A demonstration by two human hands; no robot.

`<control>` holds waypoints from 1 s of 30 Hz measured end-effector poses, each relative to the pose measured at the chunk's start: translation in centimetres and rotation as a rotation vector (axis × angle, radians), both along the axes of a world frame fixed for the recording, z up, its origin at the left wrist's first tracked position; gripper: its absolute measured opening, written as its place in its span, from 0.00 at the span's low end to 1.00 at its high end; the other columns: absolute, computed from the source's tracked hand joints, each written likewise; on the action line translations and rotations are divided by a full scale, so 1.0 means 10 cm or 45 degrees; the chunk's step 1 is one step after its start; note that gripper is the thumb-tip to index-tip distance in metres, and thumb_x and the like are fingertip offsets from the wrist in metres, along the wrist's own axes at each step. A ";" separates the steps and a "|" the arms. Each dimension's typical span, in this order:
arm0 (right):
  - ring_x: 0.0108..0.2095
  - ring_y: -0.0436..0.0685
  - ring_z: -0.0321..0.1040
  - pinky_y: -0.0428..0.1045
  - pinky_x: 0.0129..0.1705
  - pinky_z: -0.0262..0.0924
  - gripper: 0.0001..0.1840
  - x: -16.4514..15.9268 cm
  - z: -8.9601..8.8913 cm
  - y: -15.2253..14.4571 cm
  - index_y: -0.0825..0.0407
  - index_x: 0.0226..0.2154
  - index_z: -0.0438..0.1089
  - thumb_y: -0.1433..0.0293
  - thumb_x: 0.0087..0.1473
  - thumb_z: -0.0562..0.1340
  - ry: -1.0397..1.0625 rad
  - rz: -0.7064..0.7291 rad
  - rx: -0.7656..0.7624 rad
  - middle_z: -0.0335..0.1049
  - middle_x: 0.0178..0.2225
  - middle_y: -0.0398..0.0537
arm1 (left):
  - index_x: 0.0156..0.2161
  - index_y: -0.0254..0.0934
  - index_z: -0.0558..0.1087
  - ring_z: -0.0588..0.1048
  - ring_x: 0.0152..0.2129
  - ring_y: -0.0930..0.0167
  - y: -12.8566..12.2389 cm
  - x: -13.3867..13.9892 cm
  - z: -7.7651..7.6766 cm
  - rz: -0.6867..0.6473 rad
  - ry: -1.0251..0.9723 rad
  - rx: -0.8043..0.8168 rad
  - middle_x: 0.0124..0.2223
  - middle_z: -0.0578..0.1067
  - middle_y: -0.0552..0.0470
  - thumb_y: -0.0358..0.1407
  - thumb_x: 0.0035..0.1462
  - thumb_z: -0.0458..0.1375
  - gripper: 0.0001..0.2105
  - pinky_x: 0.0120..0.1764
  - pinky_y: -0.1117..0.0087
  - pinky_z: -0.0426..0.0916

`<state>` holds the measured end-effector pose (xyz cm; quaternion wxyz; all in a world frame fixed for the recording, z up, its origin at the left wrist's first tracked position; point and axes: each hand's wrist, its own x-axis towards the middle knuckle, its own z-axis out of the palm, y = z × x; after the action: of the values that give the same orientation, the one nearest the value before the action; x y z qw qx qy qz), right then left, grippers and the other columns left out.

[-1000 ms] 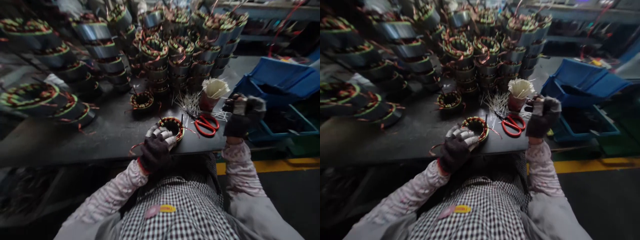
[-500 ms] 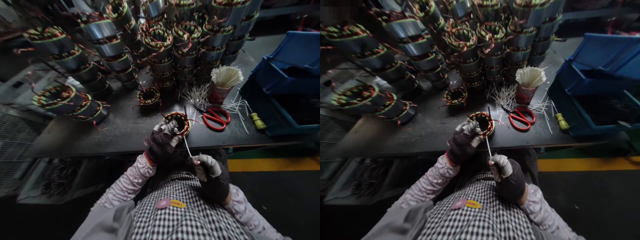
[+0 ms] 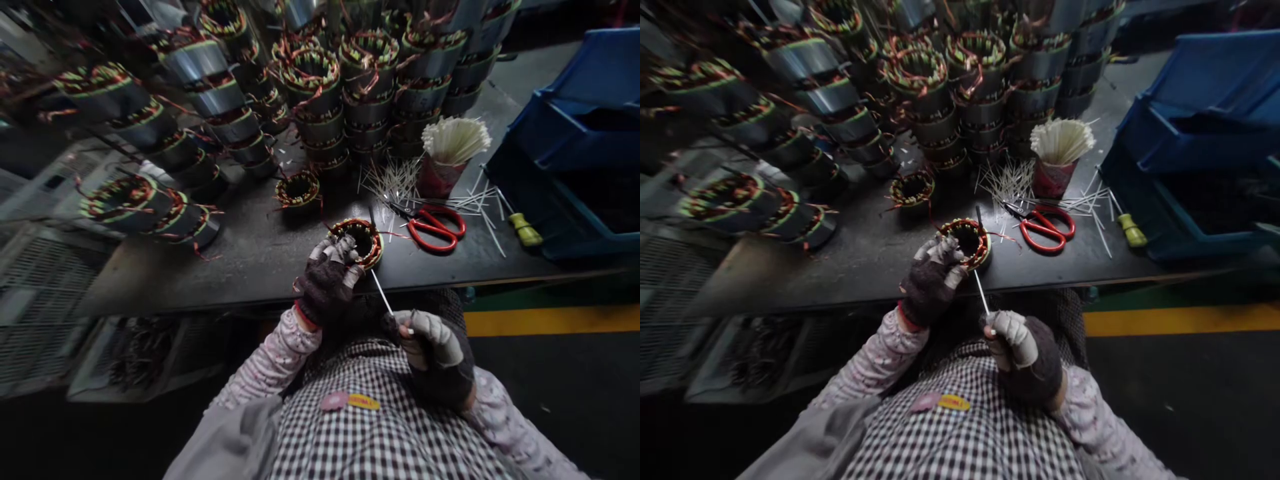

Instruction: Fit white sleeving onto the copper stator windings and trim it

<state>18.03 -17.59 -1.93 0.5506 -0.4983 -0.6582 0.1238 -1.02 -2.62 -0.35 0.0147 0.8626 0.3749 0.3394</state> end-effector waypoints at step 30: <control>0.39 0.59 0.82 0.54 0.44 0.76 0.07 0.00 0.46 0.79 0.47 0.42 0.79 0.66 0.66 0.65 -0.036 0.010 -0.290 0.85 0.39 0.48 | 0.38 0.43 0.83 0.84 0.44 0.63 -0.10 0.14 0.13 -0.020 -0.482 -0.385 0.39 0.87 0.52 0.36 0.64 0.66 0.03 0.64 0.50 0.73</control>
<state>18.01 -9.65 2.70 0.4808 -0.5567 -0.6494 0.1927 0.40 -3.59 0.92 0.2163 0.7745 0.4053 0.4348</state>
